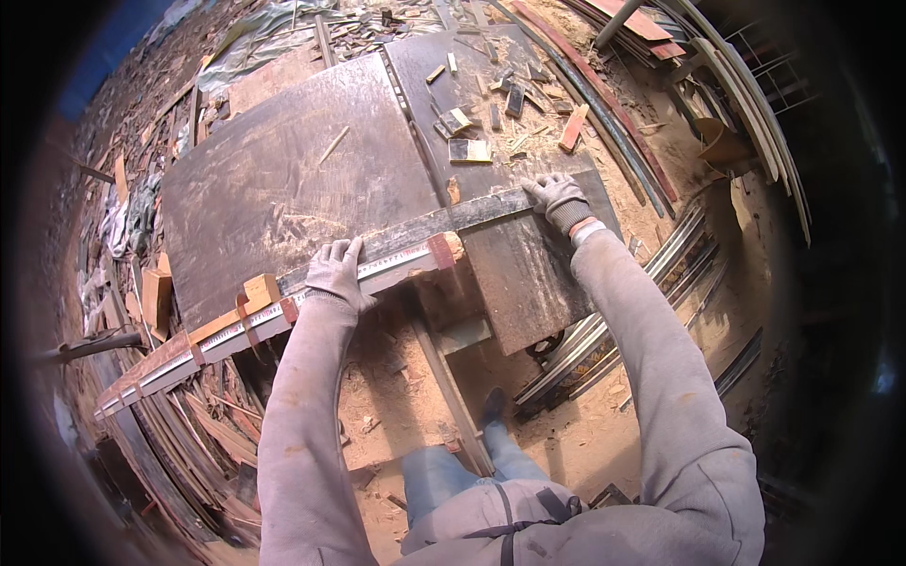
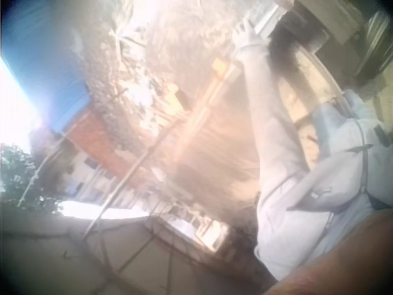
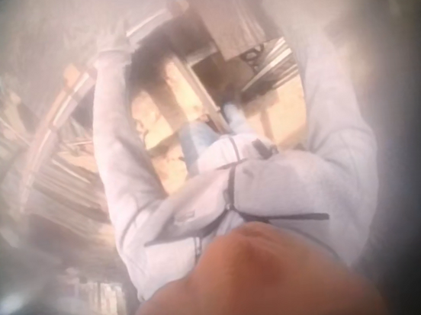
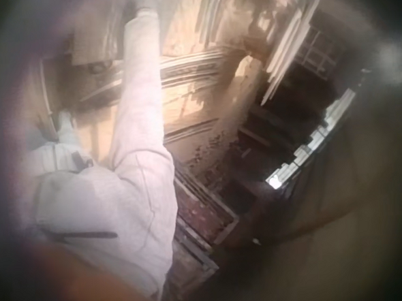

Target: The person uses a table saw to cut long wooden planks into shorter pieces. They feed each plank through the saw, collect the cut pieces, and stack them on the table. The person also moves a stack of cut pieces to a nearby pile.

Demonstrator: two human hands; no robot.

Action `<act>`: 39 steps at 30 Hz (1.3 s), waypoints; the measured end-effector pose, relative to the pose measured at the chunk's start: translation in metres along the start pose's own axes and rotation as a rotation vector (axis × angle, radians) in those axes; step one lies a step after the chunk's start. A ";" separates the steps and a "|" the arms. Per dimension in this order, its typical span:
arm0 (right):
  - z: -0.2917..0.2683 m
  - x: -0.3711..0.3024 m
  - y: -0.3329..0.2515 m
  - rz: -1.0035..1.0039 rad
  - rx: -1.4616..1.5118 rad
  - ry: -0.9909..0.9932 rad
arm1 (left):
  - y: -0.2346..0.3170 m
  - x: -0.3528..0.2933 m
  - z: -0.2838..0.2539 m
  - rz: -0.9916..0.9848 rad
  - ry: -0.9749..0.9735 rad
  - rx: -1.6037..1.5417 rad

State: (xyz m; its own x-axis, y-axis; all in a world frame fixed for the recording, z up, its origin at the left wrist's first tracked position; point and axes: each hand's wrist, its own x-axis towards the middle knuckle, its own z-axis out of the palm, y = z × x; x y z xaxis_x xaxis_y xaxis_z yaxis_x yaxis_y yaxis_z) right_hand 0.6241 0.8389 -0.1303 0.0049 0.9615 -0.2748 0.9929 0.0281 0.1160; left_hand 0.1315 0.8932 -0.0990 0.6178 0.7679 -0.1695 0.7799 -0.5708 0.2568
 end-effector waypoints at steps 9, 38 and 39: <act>0.014 -0.163 -0.009 0.312 0.195 -0.251 | 0.010 -0.019 0.020 0.068 0.088 -0.017; 0.099 -0.389 -0.141 -0.337 0.036 -0.018 | 0.295 -0.322 0.159 0.005 -0.110 -0.075; 0.102 -0.397 -0.141 -0.342 0.037 0.054 | 0.300 -0.327 0.167 -0.014 -0.122 -0.087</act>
State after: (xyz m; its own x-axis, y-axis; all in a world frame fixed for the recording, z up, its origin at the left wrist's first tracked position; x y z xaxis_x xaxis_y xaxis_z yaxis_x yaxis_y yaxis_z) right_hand 0.4947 0.4253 -0.1351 -0.3339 0.9114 -0.2405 0.9397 0.3419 -0.0092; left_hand 0.1805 0.4219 -0.1252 0.6187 0.7315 -0.2866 0.7801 -0.5287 0.3346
